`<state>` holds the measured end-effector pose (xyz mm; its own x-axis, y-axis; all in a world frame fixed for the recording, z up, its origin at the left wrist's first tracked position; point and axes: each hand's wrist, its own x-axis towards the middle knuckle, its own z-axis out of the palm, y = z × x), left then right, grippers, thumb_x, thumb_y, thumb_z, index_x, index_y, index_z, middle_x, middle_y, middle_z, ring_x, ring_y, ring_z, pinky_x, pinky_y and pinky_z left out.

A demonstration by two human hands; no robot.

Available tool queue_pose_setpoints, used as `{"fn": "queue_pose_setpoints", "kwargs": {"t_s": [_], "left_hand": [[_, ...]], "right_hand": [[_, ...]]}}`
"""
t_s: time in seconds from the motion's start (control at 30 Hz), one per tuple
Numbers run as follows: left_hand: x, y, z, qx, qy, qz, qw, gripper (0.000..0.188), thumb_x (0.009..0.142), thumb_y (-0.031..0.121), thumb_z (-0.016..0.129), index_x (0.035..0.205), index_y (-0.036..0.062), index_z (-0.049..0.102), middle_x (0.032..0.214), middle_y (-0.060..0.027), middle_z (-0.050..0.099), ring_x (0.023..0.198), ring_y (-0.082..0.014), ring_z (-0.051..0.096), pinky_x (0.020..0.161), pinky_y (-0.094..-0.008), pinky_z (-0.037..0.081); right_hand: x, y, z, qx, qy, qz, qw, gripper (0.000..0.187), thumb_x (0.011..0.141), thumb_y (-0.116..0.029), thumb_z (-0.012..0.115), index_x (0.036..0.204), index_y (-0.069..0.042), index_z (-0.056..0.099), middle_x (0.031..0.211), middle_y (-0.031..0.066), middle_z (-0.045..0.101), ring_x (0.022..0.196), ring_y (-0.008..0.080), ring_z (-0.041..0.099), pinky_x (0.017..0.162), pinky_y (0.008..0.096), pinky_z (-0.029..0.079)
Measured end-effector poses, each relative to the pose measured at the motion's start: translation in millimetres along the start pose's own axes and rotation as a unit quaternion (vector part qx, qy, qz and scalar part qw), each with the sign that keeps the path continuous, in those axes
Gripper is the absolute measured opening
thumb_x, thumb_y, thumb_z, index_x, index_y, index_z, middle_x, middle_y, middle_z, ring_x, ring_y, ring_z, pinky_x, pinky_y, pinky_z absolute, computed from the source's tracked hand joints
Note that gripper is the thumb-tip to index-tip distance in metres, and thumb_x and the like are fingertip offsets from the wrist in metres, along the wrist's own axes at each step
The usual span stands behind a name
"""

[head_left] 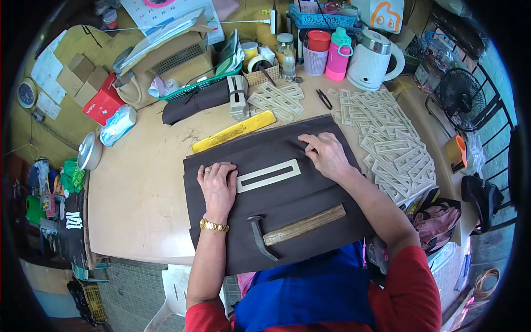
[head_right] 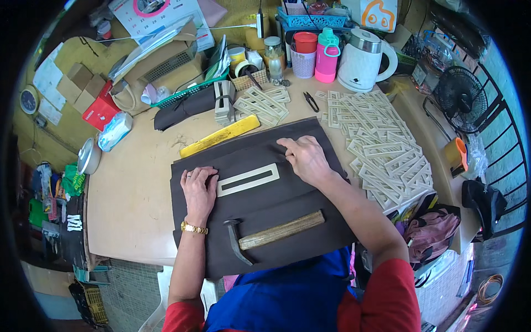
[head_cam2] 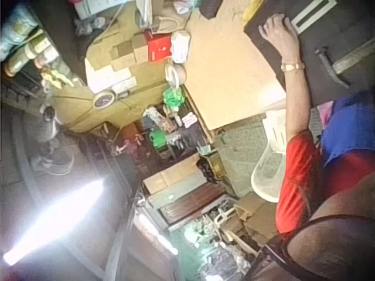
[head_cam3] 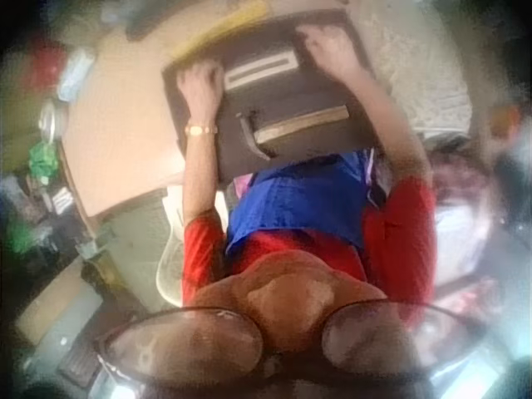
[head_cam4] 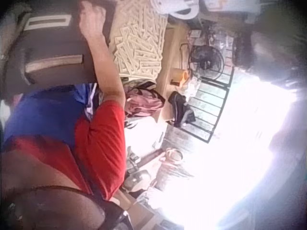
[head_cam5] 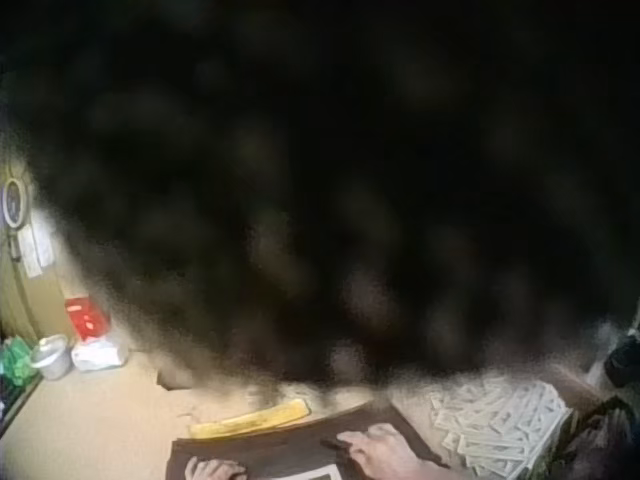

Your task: The person positions a leather strip into a rectangular cutout on a larger leather piece, applies pressure using a hammer, and uses a yellow template to check alignment.

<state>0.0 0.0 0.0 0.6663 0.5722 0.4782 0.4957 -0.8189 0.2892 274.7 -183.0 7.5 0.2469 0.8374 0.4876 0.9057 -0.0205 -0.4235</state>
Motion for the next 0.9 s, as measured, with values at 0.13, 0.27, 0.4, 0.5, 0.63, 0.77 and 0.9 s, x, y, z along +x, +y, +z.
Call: {"fn": "queue_pose_setpoints", "kwargs": {"t_s": [0.13,0.27,0.4,0.5,0.63,0.77,0.9], "left_hand": [[2,14,-4,-0.024,0.0,-0.044,0.999,0.018,0.085,0.015,0.077,0.102,0.0113,0.073,0.101,-0.0062,0.068,0.104,-0.027,0.064,0.108,-0.0496,0.04],[2,12,-2,-0.029,0.036,0.015,0.999,0.02,0.085,0.014,0.078,0.104,0.0108,0.072,0.097,-0.0049,0.069,0.098,-0.0259,0.064,0.101,-0.0454,0.043],[11,13,-2,-0.004,-0.012,0.01,1.0,0.022,0.083,0.014,0.079,0.104,0.0115,0.073,0.095,-0.0035,0.069,0.098,-0.025,0.064,0.101,-0.0456,0.042],[23,24,-12,0.03,-0.043,0.004,0.999,0.024,0.08,0.017,0.081,0.104,0.0136,0.076,0.093,-0.0025,0.069,0.098,-0.0244,0.065,0.102,-0.0457,0.041],[40,20,-21,0.044,-0.062,0.03,0.997,0.022,0.078,0.021,0.084,0.099,0.0165,0.08,0.09,-0.0015,0.07,0.094,-0.023,0.066,0.1,-0.046,0.041],[49,7,-17,0.031,-0.051,0.053,0.997,0.019,0.078,0.022,0.085,0.095,0.0154,0.08,0.088,-0.0012,0.074,0.086,-0.0208,0.068,0.103,-0.047,0.041],[49,13,-18,0.004,-0.097,0.045,0.994,0.016,0.078,0.018,0.084,0.093,0.0139,0.079,0.08,-0.0007,0.075,0.079,-0.0214,0.069,0.106,-0.048,0.041]], "right_hand": [[-3,-2,-3,-0.025,0.043,-0.067,0.996,0.043,0.079,0.002,0.07,0.12,-0.009,0.066,0.089,0.0051,0.071,0.088,0.0237,0.065,0.099,0.0418,0.044],[-5,-5,-7,-0.066,0.049,-0.079,0.993,0.041,0.083,0.001,0.069,0.123,-0.006,0.063,0.102,0.0076,0.07,0.097,0.0242,0.064,0.101,0.0429,0.043],[-6,2,5,-0.041,0.084,-0.018,0.995,0.043,0.084,-0.001,0.069,0.125,-0.007,0.06,0.108,0.0097,0.066,0.104,0.0287,0.062,0.102,0.0455,0.042],[-7,5,4,-0.036,0.047,-0.017,0.998,0.045,0.083,-0.002,0.071,0.126,-0.008,0.059,0.108,0.0099,0.063,0.107,0.031,0.059,0.103,0.0466,0.041],[-6,4,4,-0.044,0.056,-0.01,0.997,0.042,0.081,-0.003,0.072,0.122,-0.009,0.062,0.111,0.0086,0.061,0.11,0.03,0.057,0.102,0.0462,0.041],[-5,5,5,-0.038,0.078,-0.019,0.996,0.032,0.079,0.0,0.072,0.11,-0.007,0.066,0.109,0.0075,0.061,0.106,0.0295,0.058,0.097,0.0448,0.044],[-6,7,7,-0.036,0.064,0.005,0.997,0.021,0.082,-0.004,0.071,0.102,-0.007,0.069,0.108,0.0074,0.059,0.107,0.0282,0.057,0.099,0.0453,0.043]]}}
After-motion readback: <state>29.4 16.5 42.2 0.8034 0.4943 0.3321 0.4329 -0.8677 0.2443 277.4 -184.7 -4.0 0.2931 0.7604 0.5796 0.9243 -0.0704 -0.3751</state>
